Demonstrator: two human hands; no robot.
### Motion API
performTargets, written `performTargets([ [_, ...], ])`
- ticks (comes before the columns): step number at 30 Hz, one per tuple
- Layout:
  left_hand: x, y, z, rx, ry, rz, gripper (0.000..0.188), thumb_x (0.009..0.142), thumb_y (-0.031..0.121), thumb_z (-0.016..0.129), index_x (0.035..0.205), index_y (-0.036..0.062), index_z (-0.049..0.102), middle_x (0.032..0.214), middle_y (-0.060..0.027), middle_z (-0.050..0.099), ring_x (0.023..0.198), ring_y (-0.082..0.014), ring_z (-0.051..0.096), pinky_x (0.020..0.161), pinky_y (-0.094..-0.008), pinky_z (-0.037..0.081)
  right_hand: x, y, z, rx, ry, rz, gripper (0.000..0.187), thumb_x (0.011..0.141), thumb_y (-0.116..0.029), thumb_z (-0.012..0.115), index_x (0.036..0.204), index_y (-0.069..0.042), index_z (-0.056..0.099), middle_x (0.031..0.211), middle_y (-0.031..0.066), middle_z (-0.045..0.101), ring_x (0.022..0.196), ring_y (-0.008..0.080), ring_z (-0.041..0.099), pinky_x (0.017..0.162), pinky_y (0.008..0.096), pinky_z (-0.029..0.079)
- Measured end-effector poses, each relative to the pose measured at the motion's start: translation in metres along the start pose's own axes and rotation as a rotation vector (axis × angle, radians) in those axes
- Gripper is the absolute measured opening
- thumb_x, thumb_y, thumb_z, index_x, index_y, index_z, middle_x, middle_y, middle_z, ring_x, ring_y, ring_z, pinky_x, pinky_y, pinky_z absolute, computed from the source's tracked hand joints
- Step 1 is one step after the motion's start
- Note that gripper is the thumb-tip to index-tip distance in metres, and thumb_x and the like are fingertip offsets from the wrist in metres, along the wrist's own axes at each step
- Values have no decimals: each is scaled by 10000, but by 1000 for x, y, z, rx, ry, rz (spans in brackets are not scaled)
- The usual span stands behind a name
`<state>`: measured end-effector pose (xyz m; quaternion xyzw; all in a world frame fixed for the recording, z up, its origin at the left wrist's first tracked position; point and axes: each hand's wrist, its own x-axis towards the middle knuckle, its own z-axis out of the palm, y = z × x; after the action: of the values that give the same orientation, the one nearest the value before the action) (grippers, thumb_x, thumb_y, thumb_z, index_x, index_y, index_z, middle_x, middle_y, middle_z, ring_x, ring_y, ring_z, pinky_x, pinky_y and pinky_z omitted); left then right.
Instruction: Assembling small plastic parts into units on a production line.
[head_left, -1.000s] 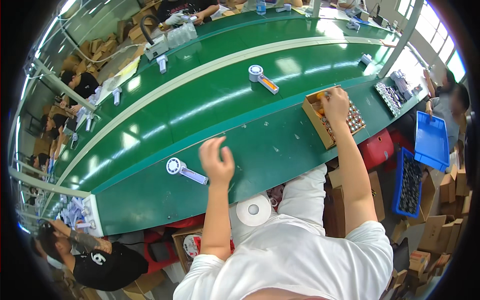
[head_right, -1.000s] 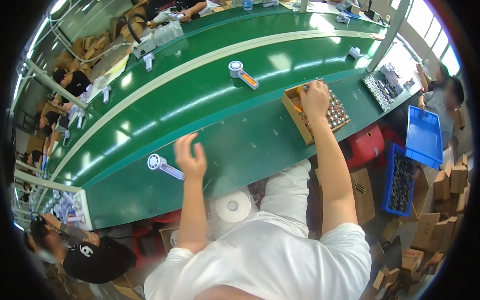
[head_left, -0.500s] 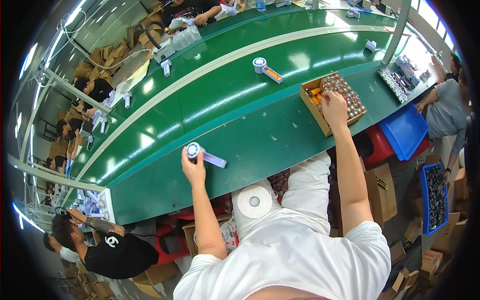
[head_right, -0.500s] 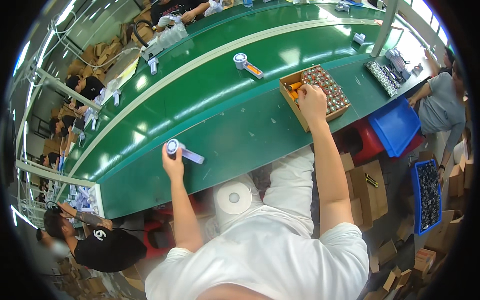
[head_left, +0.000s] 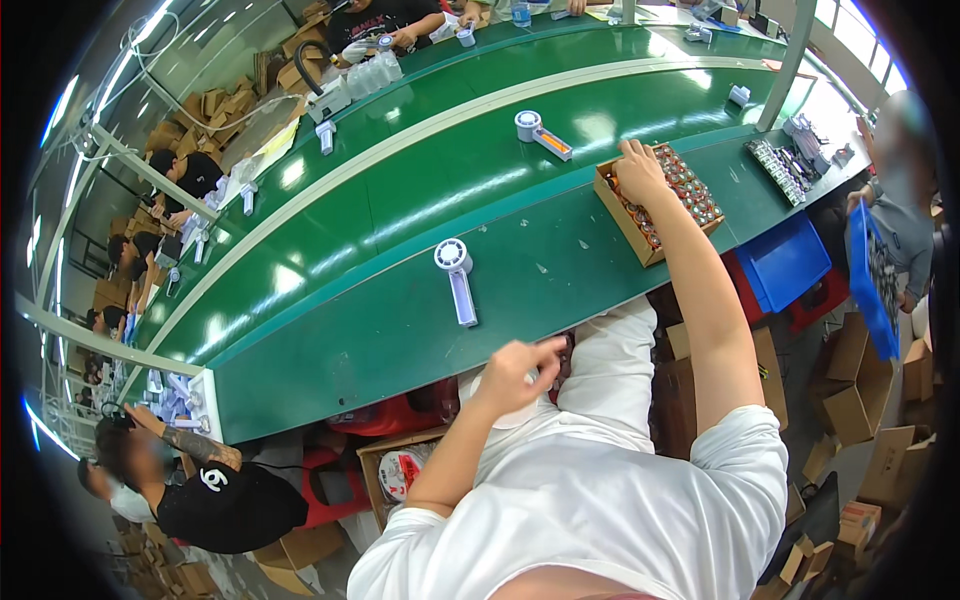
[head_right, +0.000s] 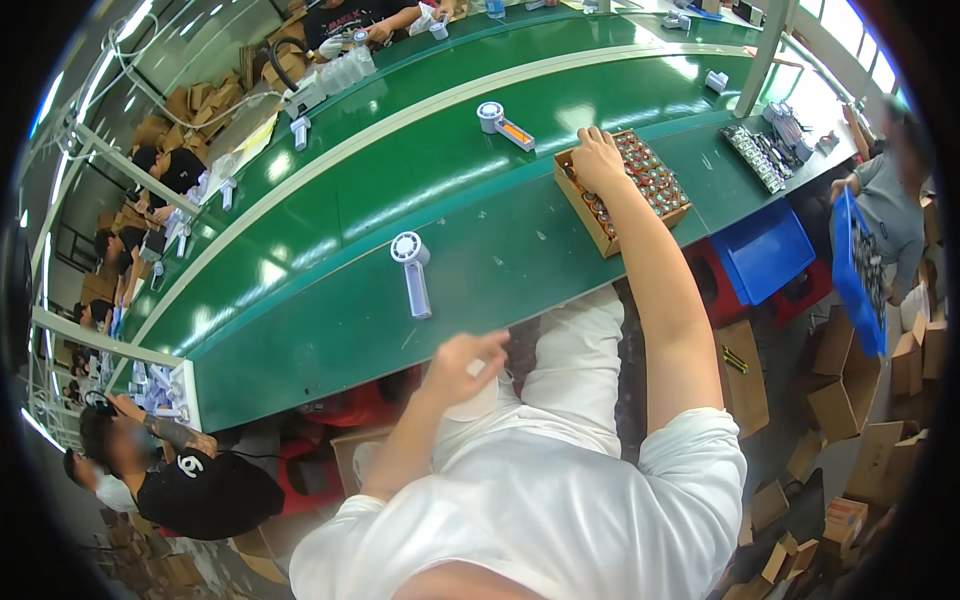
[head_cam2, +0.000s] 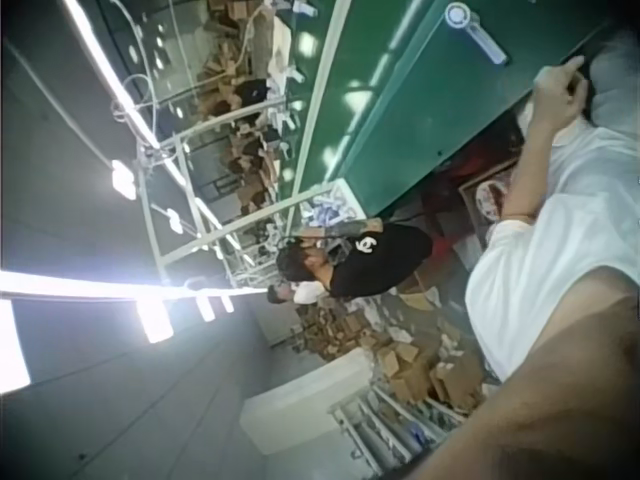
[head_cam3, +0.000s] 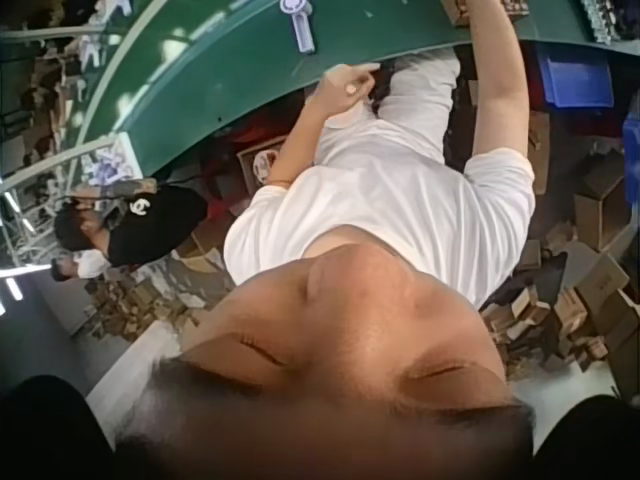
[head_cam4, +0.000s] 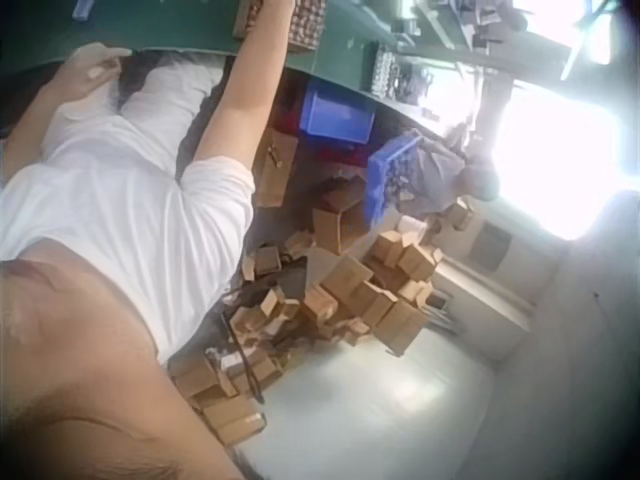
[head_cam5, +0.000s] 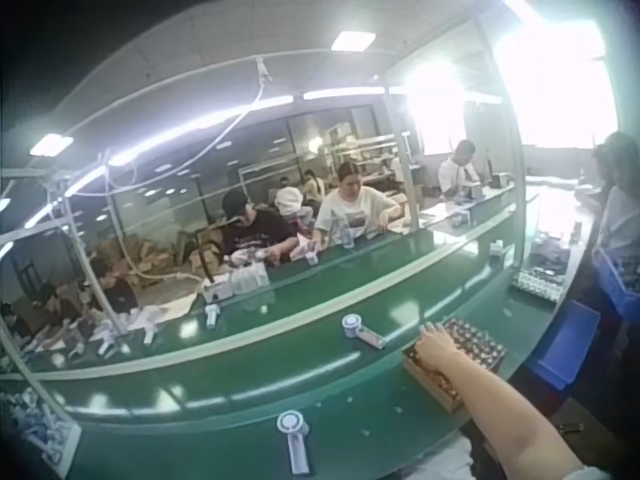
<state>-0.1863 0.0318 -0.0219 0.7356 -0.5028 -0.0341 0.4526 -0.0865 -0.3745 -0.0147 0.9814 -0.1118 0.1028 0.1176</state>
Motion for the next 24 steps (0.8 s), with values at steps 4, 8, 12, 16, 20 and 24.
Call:
performTargets([
  [4,-49,-5,-1,1,128,-185,251,825,57,681,1076,46,683,798,-72,719,765,-196,694,697,-292,528,-7,-6,-11,117,29,-106,140,786,-150,692,918,-147,741,1326,114,496,1255,290,435,1046,400,366],
  [8,-81,-28,-10,-9,414,-281,221,844,54,662,1063,60,692,744,-52,680,659,-189,645,625,-300,510,-14,-5,-2,285,241,-27,167,842,-172,655,1002,-132,684,1332,119,492,1267,301,428,1047,426,361],
  [12,-73,-41,-30,157,621,-377,429,837,135,706,1232,16,589,1038,-129,640,906,-208,628,744,-310,498,-13,11,11,603,486,39,178,904,-161,607,1056,-70,614,1261,169,536,1186,348,487,1003,435,395],
  [16,-40,-61,-38,290,616,-406,615,818,207,734,1350,21,487,1249,-151,537,1096,-249,548,844,-345,461,-16,-2,-6,1347,620,225,201,1003,-167,485,1095,4,540,1109,172,609,1004,297,603,895,357,483],
  [20,-23,-88,-35,259,370,-536,716,794,226,748,1400,29,423,1165,-163,550,1066,-314,551,864,-394,464,-58,-61,-81,2001,361,343,293,1058,-225,373,1171,19,488,977,113,600,828,184,623,769,317,526],
  [24,0,-49,-23,638,631,-278,501,828,235,725,1254,15,582,1087,-147,589,928,-264,600,842,-343,477,-119,-111,-122,2054,74,263,355,1026,-312,466,1275,-59,482,863,75,588,681,108,549,516,229,426],
])
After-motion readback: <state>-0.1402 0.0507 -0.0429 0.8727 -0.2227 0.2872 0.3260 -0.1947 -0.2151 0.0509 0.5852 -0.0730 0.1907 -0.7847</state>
